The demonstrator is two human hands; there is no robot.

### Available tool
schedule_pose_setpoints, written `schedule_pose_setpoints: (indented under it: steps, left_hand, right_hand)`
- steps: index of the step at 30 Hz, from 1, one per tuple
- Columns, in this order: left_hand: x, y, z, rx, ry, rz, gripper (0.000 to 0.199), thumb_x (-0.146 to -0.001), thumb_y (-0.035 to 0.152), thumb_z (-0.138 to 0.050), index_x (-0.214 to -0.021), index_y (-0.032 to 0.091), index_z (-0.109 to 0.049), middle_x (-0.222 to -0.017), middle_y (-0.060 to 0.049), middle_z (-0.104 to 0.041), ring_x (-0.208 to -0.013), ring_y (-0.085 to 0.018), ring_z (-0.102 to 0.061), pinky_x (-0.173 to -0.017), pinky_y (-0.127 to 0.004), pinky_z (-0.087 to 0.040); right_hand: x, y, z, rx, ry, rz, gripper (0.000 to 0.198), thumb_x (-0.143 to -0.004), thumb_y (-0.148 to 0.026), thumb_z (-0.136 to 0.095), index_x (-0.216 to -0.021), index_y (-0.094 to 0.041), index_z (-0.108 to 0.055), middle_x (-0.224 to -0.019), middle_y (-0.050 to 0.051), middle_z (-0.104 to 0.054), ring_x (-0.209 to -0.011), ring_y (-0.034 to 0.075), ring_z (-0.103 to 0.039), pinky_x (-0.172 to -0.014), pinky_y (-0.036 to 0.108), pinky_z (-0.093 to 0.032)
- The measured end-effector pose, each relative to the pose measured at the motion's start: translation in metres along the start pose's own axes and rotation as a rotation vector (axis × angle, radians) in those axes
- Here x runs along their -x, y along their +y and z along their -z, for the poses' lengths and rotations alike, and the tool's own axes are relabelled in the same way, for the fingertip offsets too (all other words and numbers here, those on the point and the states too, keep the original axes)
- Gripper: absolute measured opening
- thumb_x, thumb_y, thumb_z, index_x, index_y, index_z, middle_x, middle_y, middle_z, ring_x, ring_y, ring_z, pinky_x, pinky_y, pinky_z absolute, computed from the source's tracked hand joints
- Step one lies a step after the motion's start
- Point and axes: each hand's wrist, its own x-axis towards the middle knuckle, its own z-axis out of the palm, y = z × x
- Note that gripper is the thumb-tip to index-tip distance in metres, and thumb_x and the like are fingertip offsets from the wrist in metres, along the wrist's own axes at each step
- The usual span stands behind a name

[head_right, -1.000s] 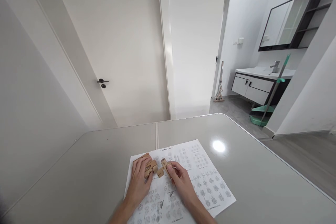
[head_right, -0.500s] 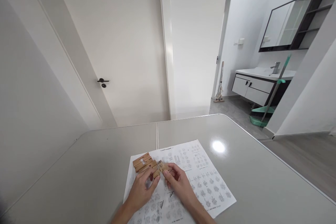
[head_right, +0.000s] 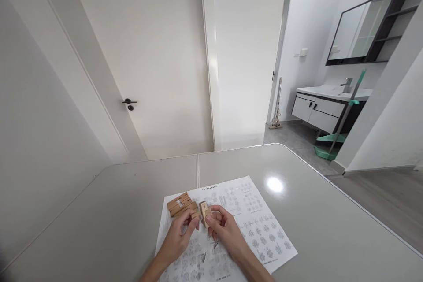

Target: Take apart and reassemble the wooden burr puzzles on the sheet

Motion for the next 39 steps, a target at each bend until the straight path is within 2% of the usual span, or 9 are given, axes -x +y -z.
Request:
schedule_pose_setpoints:
  steps: [7, 16, 22, 27, 30, 35, 39]
  left_hand:
    - [-0.001, 0.002, 0.001, 0.122, -0.045, 0.003, 0.031, -0.102, 0.044, -0.049, -0.092, 0.02, -0.066, -0.081, -0.005, -0.066, -0.077, -0.02, -0.061, -0.077, -0.03, -0.047]
    - [0.0, -0.001, 0.001, 0.092, -0.038, -0.006, 0.03, -0.101, 0.045, -0.051, -0.092, 0.02, -0.066, -0.081, -0.005, -0.064, -0.077, -0.02, -0.058, -0.075, -0.03, -0.048]
    - [-0.001, -0.002, 0.0, 0.033, 0.001, -0.009, 0.029, -0.1, 0.045, -0.053, -0.091, 0.02, -0.065, -0.078, -0.003, -0.063, -0.072, -0.018, -0.054, -0.07, -0.029, -0.044]
    - [0.0, -0.003, -0.001, -0.024, 0.052, -0.03, 0.034, -0.099, 0.046, -0.053, -0.078, 0.021, -0.06, -0.071, -0.001, -0.059, -0.067, -0.017, -0.051, -0.066, -0.028, -0.041]
    - [0.0, 0.0, -0.002, -0.048, 0.079, -0.038, 0.033, -0.099, 0.045, -0.054, -0.076, 0.021, -0.06, -0.071, -0.002, -0.059, -0.067, -0.017, -0.052, -0.065, -0.028, -0.042]
    - [0.0, 0.001, -0.003, -0.086, 0.117, -0.052, 0.03, -0.096, 0.044, -0.057, -0.077, 0.022, -0.061, -0.072, -0.002, -0.062, -0.068, -0.018, -0.054, -0.066, -0.029, -0.043]
    - [0.001, -0.007, -0.003, -0.103, 0.186, 0.013, 0.027, -0.093, 0.045, -0.061, -0.079, 0.022, -0.057, -0.067, 0.001, -0.056, -0.061, -0.016, -0.05, -0.06, -0.027, -0.04]
  right_hand:
    - [0.004, -0.009, -0.003, -0.228, -0.203, -0.049, 0.044, -0.088, -0.055, -0.072, -0.11, -0.018, -0.062, -0.083, 0.003, -0.068, -0.044, 0.004, -0.038, -0.046, 0.022, -0.025]
    - [0.006, -0.014, -0.003, -0.337, -0.256, -0.086, 0.044, -0.089, -0.05, -0.074, -0.118, -0.018, -0.064, -0.079, 0.002, -0.064, -0.047, 0.005, -0.037, -0.047, 0.023, -0.026]
    - [0.006, -0.014, -0.001, -0.297, -0.255, -0.092, 0.049, -0.088, -0.052, -0.075, -0.12, -0.018, -0.063, -0.078, 0.002, -0.065, -0.046, 0.005, -0.034, -0.048, 0.023, -0.025]
    - [0.004, -0.013, -0.002, -0.23, -0.22, -0.074, 0.051, -0.084, -0.054, -0.077, -0.118, -0.018, -0.064, -0.078, 0.001, -0.067, -0.044, 0.003, -0.029, -0.047, 0.023, -0.022]
    - [0.004, -0.013, 0.0, -0.192, -0.19, -0.064, 0.053, -0.083, -0.056, -0.077, -0.118, -0.018, -0.063, -0.079, 0.001, -0.068, -0.043, 0.003, -0.029, -0.047, 0.023, -0.021]
    - [0.004, -0.007, 0.001, -0.089, -0.155, -0.028, 0.053, -0.08, -0.053, -0.081, -0.117, -0.021, -0.06, -0.079, -0.001, -0.067, -0.045, 0.005, -0.038, -0.047, 0.022, -0.029]
    - [0.008, 0.0, -0.007, 0.016, -0.211, -0.035, 0.065, -0.075, -0.046, -0.087, -0.127, -0.023, -0.055, -0.076, -0.004, -0.064, -0.048, 0.007, -0.047, -0.048, 0.022, -0.038]
